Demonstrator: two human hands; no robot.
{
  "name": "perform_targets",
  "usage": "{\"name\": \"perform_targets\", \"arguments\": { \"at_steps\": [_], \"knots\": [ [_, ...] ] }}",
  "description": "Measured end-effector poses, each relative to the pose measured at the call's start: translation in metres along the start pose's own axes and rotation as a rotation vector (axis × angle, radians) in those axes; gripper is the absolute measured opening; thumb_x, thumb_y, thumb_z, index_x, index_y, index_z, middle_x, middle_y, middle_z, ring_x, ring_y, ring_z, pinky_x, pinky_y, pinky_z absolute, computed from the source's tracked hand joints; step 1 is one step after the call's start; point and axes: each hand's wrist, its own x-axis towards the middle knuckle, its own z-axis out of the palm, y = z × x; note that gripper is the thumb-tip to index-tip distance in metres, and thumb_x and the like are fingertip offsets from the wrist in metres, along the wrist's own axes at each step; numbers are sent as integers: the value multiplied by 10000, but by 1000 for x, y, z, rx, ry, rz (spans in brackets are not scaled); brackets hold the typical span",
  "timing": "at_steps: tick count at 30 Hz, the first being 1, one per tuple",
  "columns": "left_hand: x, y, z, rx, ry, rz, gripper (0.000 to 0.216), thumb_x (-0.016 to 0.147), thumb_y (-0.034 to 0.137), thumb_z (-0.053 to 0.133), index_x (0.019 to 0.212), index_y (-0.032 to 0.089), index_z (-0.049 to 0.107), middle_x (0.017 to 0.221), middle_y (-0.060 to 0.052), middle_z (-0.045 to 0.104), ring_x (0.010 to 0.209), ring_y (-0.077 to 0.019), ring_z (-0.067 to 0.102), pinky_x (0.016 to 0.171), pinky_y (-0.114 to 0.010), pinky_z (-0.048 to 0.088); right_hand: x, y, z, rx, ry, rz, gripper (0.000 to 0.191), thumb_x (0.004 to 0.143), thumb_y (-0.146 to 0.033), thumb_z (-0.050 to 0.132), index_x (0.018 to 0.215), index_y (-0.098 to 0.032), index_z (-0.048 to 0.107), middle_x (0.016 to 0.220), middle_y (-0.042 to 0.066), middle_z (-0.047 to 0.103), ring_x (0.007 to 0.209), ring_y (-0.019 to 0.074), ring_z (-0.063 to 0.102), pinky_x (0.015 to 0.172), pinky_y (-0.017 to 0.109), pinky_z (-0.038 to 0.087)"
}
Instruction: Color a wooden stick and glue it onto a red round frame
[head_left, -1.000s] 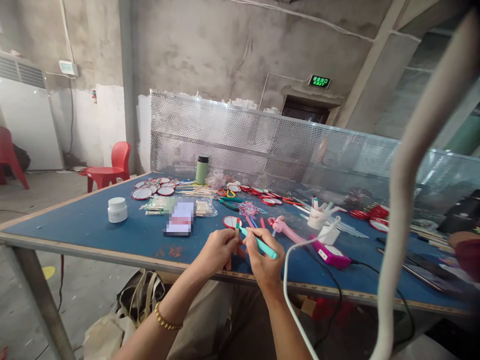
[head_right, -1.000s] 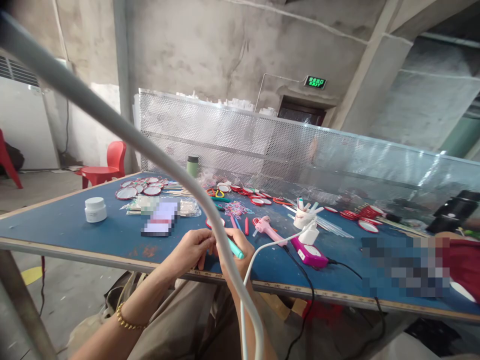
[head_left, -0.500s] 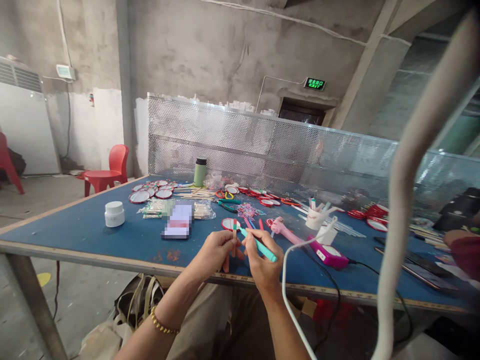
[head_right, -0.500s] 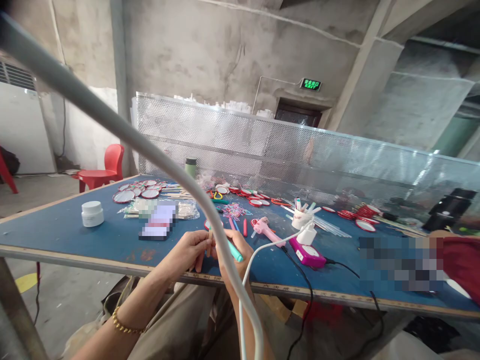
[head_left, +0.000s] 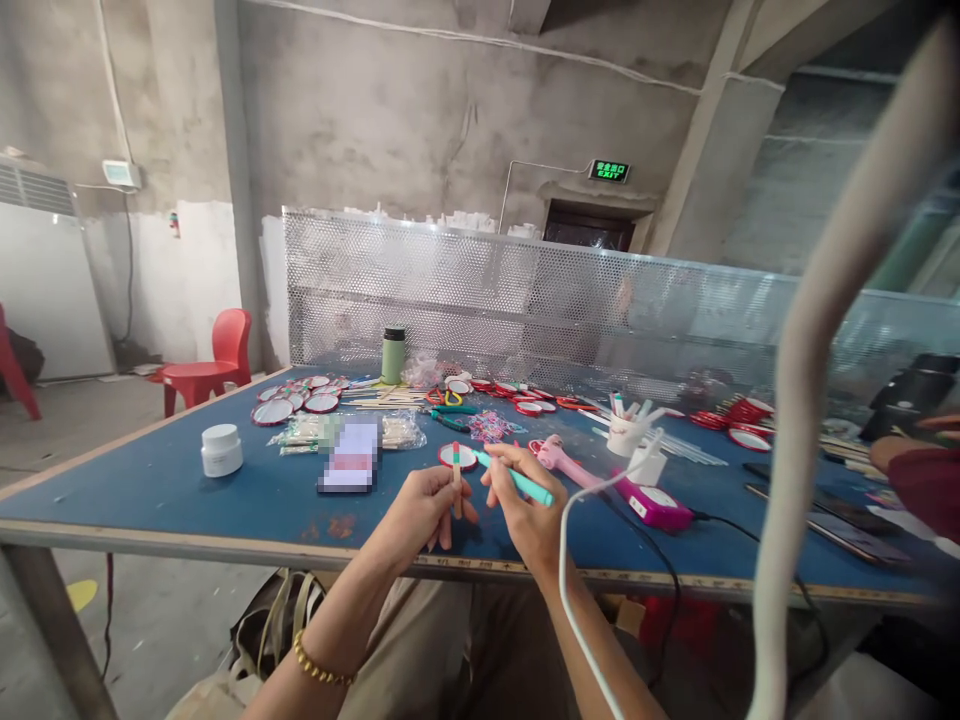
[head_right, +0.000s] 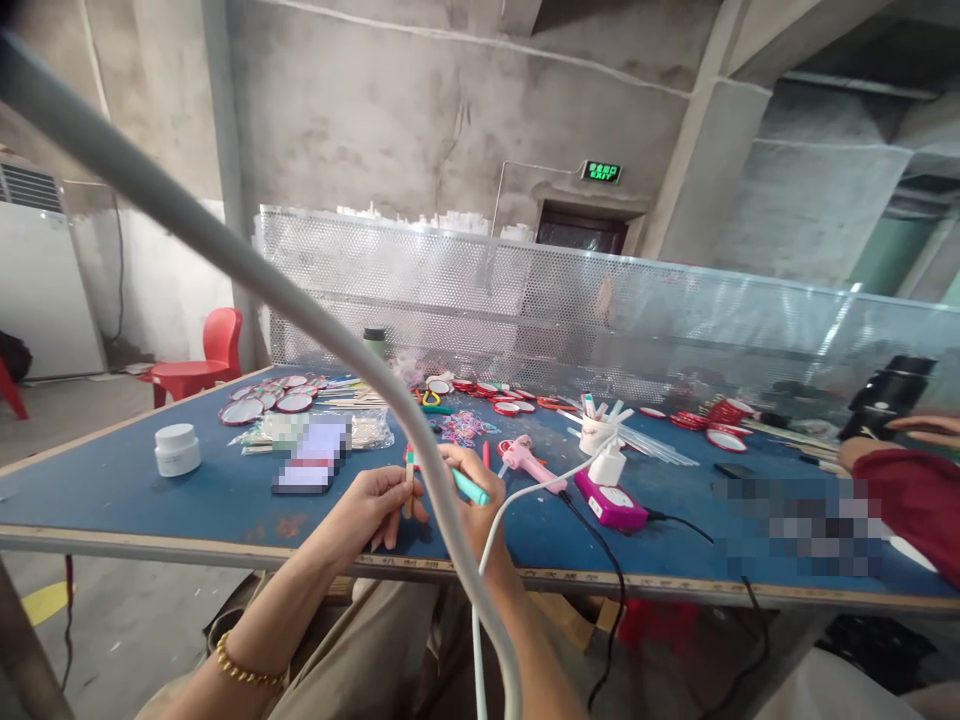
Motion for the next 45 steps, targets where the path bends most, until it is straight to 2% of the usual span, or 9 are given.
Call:
{"name": "perform_targets", "arguments": {
  "at_steps": [8,11,14,19,25,31,35,40,45],
  "knots": [
    [2,-2,0,-2,5,4,331,845,469,554,875,139,572,680,-29,688,343,-60,501,308,-147,278,25,24,-35,-161,-123,-16,207,941,-327,580,982,-199,737,688,-16,674,486,101,589,515,233,503],
    [4,-5,1,13,12,16,307,849,453,532,851,147,558,673,-27,684,344,-62,500,306,-149,285,41,35,-49,-274,-189,-105,220,945,-325,559,964,-208,744,693,-15,688,506,118,614,562,259,529],
    [7,-7,4,37,18,25,251,826,399,526,822,150,558,695,-34,685,354,-64,506,308,-155,302,69,46,-60,-534,-190,-243,229,944,-326,534,947,-235,743,855,21,752,749,174,704,742,308,564],
    [7,-4,7,76,26,41,189,814,318,487,742,156,554,687,-10,619,400,-68,520,343,-166,344,102,72,-58,-637,-165,-247,225,885,-281,553,981,-210,745,1023,102,756,988,269,690,938,411,487],
    [-1,3,6,220,8,46,182,855,281,466,755,160,557,600,28,560,386,-56,453,390,-169,303,86,87,-52,-719,-165,-173,302,900,-296,526,1105,-181,714,1146,122,736,1107,278,657,980,406,437],
    [-8,5,4,189,44,73,147,868,273,458,880,164,556,607,45,582,384,-59,455,413,-169,320,83,84,-57,-681,-109,-68,361,948,-391,452,1122,-174,681,1160,117,735,1064,241,679,932,362,492],
    [-8,1,3,191,56,47,122,865,295,483,828,183,513,643,17,642,383,-73,488,370,-168,309,83,85,-56,-645,-121,-26,372,954,-325,376,1141,-187,666,1006,77,757,860,195,702,813,309,518],
    [-8,-5,0,221,35,41,168,861,322,514,799,173,559,691,-26,697,388,-80,506,357,-172,305,79,81,-55,-700,-136,26,349,902,-245,423,1170,-175,635,733,22,719,672,189,667,706,281,479],
    [-7,-1,1,225,38,56,163,850,310,520,776,169,559,712,-38,722,385,-77,515,390,-181,337,76,78,-52,-787,-267,27,258,878,-203,479,961,-235,722,837,13,770,789,181,702,778,270,463]
  ]
}}
